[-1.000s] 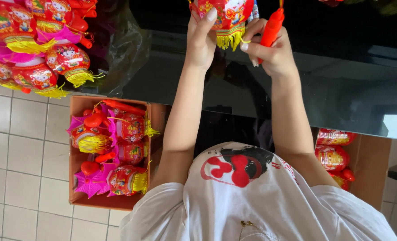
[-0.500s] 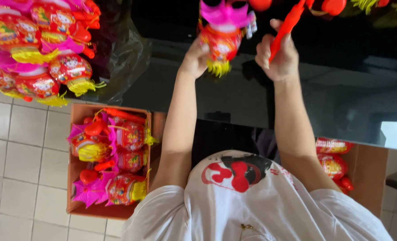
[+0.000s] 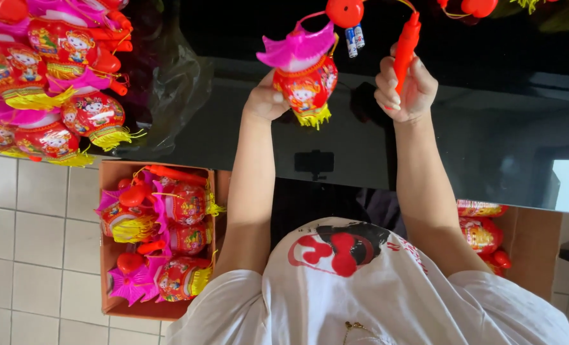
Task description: The person is assembling decorative Chinese lanterns by attaching a plastic handle containing a light and sound mechanism to the lantern body and testing the function.
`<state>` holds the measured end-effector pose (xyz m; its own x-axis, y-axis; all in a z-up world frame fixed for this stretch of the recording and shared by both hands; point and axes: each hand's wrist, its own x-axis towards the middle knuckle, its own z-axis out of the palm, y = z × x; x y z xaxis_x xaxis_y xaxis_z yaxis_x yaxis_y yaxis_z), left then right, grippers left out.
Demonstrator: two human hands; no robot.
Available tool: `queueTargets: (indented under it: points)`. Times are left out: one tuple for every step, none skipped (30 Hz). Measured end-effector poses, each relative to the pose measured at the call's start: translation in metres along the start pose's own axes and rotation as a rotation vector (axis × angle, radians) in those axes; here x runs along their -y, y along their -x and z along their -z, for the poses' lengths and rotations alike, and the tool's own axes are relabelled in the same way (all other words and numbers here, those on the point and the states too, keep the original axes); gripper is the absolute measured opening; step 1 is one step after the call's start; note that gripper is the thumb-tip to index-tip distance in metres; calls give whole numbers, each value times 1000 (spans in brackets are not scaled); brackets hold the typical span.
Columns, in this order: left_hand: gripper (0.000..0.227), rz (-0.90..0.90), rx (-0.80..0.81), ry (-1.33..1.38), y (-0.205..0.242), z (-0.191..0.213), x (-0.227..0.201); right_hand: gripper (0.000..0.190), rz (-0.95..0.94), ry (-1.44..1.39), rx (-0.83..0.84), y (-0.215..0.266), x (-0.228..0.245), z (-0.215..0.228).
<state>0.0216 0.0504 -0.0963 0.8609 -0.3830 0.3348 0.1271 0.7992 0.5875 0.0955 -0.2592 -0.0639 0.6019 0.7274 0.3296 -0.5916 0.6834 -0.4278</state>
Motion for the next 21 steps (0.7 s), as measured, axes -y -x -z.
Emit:
queueTargets:
  points:
    - [55,-8,-7,-21,0,0,1,33,-17,-6,22,-1,-1,-4]
    - [56,-16,-14,-42,1,0,1,28,-34,-13,44,-2,-2,-9]
    - [56,-17,-16,-42,2,0,1,28,-36,-15,43,-1,-3,-7]
    - [57,-26,-22,-64,3,0,2,37,-8,61,58,1,-4,-5]
    - [58,-34,-25,-87,3,0,2,46,23,137,73,2,-4,-4]
    - [58,-35,-25,-87,3,0,2,46,22,137,73,2,-4,-2]
    - [60,-43,-28,-110,3,1,2,48,22,127,91,2,-4,-1]
    - [62,-51,-31,-133,2,1,2,51,22,117,109,3,-4,0]
    - [62,-51,-33,-133,3,1,2,51,21,115,109,3,-4,2]
    - [64,-59,-38,-156,3,1,2,50,22,125,96,3,-4,3]
    - [66,-67,-41,-179,3,1,2,50,24,136,84,3,-4,5]
    - [66,-67,-42,-180,3,1,2,50,23,135,84,2,-4,0]
    - [68,-73,-45,-202,3,2,2,43,32,179,25,1,-4,-5]
    - [71,-80,-48,-224,3,2,2,38,40,222,-34,1,-4,-10]
    - [71,-78,-48,-223,1,-3,0,38,41,222,-36,0,-5,-14]
    - [60,-61,-46,-249,-1,-8,-3,40,52,279,-71,-2,-5,-18]
    - [50,-45,-44,-275,-4,-13,-6,41,62,336,-105,-3,-6,-22]
    - [50,-44,-43,-275,-5,-15,-6,41,63,336,-106,-3,-6,-22]
    - [53,-48,2,-260,-7,-16,-7,41,68,340,-131,-2,-6,-21]
    - [56,-52,47,-244,-8,-18,-7,41,74,344,-156,-2,-6,-21]
    - [56,-53,47,-245,-8,-19,-7,41,73,343,-155,-1,-6,-20]
